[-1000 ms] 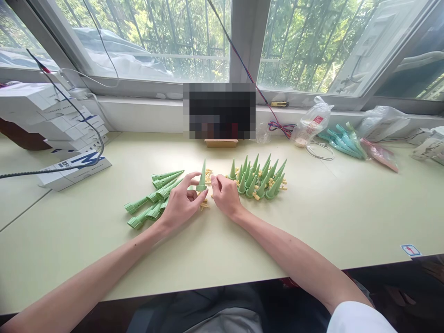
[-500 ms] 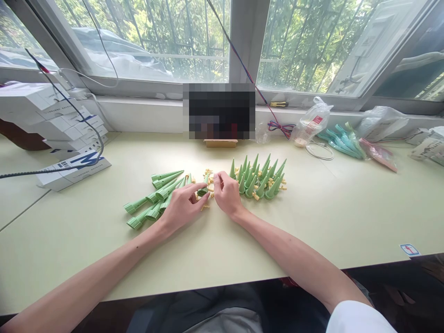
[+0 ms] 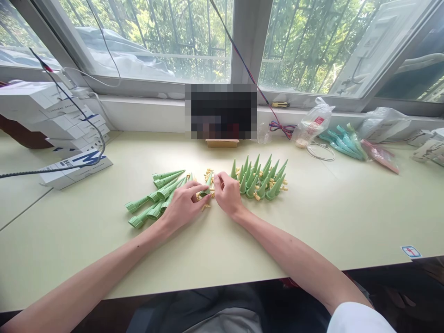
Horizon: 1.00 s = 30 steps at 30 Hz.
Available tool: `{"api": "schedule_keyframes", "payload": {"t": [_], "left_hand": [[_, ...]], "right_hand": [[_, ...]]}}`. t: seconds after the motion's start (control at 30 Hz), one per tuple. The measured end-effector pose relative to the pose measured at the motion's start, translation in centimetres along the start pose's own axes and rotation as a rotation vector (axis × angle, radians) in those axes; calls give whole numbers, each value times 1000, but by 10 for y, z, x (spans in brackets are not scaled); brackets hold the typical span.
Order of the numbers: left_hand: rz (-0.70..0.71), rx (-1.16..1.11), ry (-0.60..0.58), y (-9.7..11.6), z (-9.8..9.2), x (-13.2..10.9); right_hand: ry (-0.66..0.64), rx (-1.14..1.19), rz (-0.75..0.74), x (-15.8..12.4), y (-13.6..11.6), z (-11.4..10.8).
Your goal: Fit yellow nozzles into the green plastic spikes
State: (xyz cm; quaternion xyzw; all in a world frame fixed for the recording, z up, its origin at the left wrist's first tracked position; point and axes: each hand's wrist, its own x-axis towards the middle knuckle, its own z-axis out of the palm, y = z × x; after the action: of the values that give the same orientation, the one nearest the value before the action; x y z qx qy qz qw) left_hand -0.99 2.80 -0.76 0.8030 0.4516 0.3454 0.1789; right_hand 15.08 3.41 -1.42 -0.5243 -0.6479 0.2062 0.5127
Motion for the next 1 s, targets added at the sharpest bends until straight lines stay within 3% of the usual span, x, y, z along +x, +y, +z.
{"api": "schedule_keyframes", "payload": {"t": [0.3, 0.7, 0.9, 1.0], "left_hand": [[-18, 9, 87, 6, -4, 2], [-213, -278, 245, 13, -12, 5], [-191, -275, 253, 10, -13, 4], [-86, -134, 270, 6, -10, 3]], "right_hand": [[-21, 15, -9, 0, -1, 0], [-108, 5, -118, -2, 2, 1], [-124, -30, -138, -5, 4, 1], [-139, -88, -174, -6, 6, 3]]}}
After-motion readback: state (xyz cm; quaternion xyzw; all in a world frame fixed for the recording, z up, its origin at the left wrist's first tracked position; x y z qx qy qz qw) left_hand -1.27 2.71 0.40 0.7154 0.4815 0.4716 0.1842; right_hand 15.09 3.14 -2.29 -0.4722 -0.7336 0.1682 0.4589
